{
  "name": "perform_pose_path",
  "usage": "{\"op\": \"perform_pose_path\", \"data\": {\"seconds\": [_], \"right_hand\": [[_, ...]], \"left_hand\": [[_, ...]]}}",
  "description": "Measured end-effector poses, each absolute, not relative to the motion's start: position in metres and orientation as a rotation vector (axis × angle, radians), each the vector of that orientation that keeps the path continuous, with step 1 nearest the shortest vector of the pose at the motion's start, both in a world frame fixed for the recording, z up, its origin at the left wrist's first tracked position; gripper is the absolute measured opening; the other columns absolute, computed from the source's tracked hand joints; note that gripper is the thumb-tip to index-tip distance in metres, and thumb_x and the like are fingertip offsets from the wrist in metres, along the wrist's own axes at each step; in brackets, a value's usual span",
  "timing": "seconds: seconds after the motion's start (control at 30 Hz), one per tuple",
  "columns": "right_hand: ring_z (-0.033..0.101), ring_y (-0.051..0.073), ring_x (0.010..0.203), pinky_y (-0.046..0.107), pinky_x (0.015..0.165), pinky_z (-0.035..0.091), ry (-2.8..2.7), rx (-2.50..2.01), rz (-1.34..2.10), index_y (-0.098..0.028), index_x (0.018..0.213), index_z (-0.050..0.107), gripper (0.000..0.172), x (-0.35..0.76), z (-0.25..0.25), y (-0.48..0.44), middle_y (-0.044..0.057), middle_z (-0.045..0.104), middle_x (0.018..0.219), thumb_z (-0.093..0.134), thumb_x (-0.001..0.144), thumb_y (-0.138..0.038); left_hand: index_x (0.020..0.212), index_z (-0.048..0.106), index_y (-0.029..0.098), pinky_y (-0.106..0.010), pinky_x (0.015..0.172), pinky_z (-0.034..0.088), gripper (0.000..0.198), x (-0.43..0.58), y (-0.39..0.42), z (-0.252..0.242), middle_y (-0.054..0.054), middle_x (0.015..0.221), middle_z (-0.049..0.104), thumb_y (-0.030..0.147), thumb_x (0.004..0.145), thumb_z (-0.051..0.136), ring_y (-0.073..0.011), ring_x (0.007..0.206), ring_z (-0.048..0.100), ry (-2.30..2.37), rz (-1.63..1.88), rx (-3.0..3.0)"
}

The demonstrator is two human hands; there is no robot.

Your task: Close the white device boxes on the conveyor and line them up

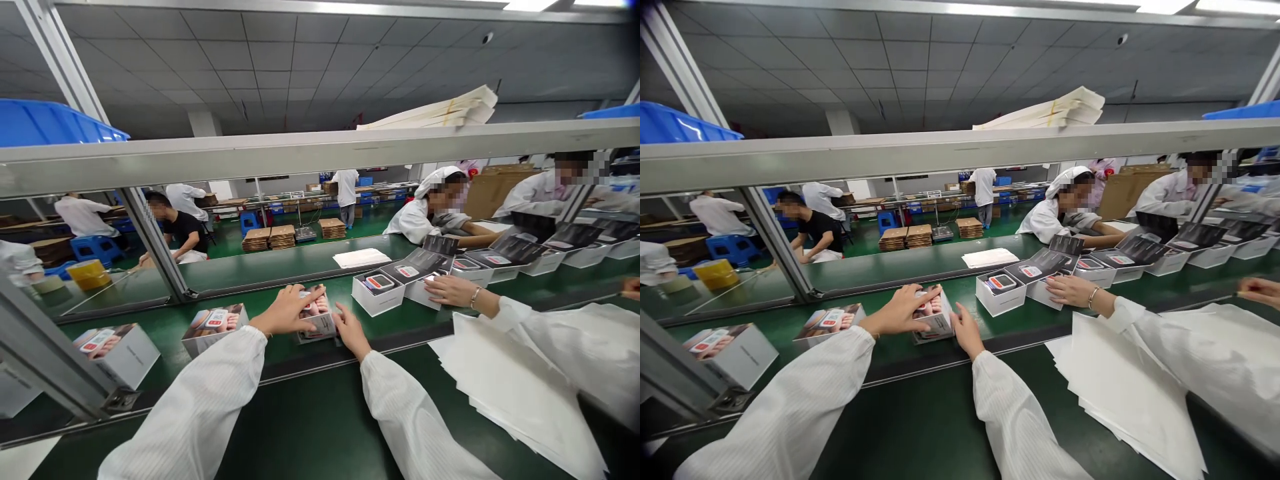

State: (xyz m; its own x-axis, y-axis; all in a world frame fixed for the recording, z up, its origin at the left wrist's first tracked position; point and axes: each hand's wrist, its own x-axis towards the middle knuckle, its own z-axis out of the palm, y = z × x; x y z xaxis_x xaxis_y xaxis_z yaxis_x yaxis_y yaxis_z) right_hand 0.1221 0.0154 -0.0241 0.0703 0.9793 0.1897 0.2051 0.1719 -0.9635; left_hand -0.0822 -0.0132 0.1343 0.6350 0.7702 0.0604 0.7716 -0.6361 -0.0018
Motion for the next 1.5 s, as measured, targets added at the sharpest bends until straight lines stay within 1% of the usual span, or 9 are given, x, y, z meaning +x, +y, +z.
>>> {"op": "perform_pose_path", "data": {"seconds": [0.17,0.4,0.67,0.83,0.97,1.1,1.27,1.37,1.5], "right_hand": [[0.067,0.024,0.089,0.039,0.086,0.051,-1.393,-1.244,0.776,-0.026,0.108,0.071,0.039,0.130,-0.020,0.007,0.004,0.073,0.101,0.051,0.082,-0.047],[0.061,0.025,0.094,0.038,0.093,0.043,-0.881,-1.441,0.166,-0.015,0.110,0.069,0.050,0.188,-0.004,0.021,0.015,0.068,0.109,0.043,0.083,-0.048],[0.063,0.027,0.079,0.035,0.068,0.049,-0.832,-1.457,0.530,-0.015,0.080,0.069,0.058,0.243,-0.003,0.086,0.012,0.071,0.081,0.051,0.065,-0.068],[0.060,0.024,0.068,0.033,0.064,0.047,-0.939,-1.427,0.570,-0.018,0.065,0.064,0.051,0.231,0.002,0.078,0.007,0.067,0.068,0.052,0.066,-0.068],[0.064,0.030,0.086,0.038,0.076,0.048,-1.064,-1.536,0.460,-0.021,0.101,0.071,0.049,0.217,-0.005,0.038,0.010,0.073,0.094,0.045,0.080,-0.057],[0.051,0.028,0.128,0.041,0.102,0.042,-1.335,-1.454,0.406,-0.027,0.143,0.048,0.059,0.202,-0.009,0.000,0.007,0.053,0.141,0.032,0.092,-0.051],[0.040,0.027,0.138,0.043,0.110,0.035,-1.615,-1.477,0.387,-0.033,0.139,0.053,0.051,0.189,-0.005,-0.018,0.005,0.039,0.153,0.042,0.093,-0.051],[0.039,0.026,0.139,0.042,0.111,0.036,-1.645,-1.447,0.455,-0.032,0.137,0.055,0.050,0.182,-0.004,-0.017,0.006,0.039,0.153,0.043,0.093,-0.052],[0.037,0.025,0.140,0.041,0.114,0.032,-1.600,-1.324,0.576,-0.028,0.141,0.051,0.054,0.172,-0.007,-0.011,0.006,0.044,0.149,0.044,0.093,-0.052]], "left_hand": [[0.153,0.022,0.042,-0.051,0.097,0.036,0.083,-0.106,-0.003,0.135,-0.013,0.134,0.044,0.070,0.083,0.058,-0.0412,0.124,0.040,-1.448,0.058,-2.896],[0.151,0.027,0.043,-0.051,0.100,0.035,0.086,-0.131,-0.008,0.135,-0.011,0.142,0.040,0.073,0.077,0.061,-0.0410,0.126,0.040,-1.517,0.018,-2.930],[0.152,0.028,0.038,-0.063,0.108,0.025,0.088,-0.136,-0.028,0.143,-0.015,0.154,0.033,0.063,0.077,0.068,-0.0452,0.141,0.025,-1.546,-0.014,-2.827],[0.150,0.030,0.041,-0.063,0.114,0.016,0.074,-0.104,-0.052,0.142,-0.009,0.160,0.022,0.054,0.086,0.065,-0.0378,0.147,0.014,-1.461,-0.279,-2.778],[0.151,0.029,0.040,-0.061,0.115,0.021,0.067,-0.074,-0.062,0.131,-0.008,0.160,0.020,0.042,0.092,0.061,-0.0356,0.147,0.015,-1.383,-0.491,-2.771],[0.154,0.022,0.029,-0.056,0.116,0.024,0.076,-0.039,-0.059,0.115,-0.010,0.163,-0.001,0.023,0.090,0.061,-0.0371,0.148,0.004,-1.270,-0.790,-2.541],[0.153,0.023,0.022,-0.057,0.118,0.011,0.083,-0.007,-0.032,0.078,-0.012,0.163,0.007,0.007,0.079,0.054,-0.0338,0.149,0.000,-1.243,-0.641,-2.521],[0.152,0.024,0.015,-0.056,0.116,0.019,0.082,-0.004,-0.011,0.045,-0.018,0.158,0.024,0.006,0.074,0.050,-0.0341,0.148,0.013,-1.462,-0.493,-2.603],[0.152,0.018,0.007,-0.053,0.113,0.029,0.080,-0.011,0.002,0.008,-0.025,0.155,0.022,0.007,0.077,0.045,-0.0368,0.145,0.020,-1.742,-0.788,-2.559]]}}
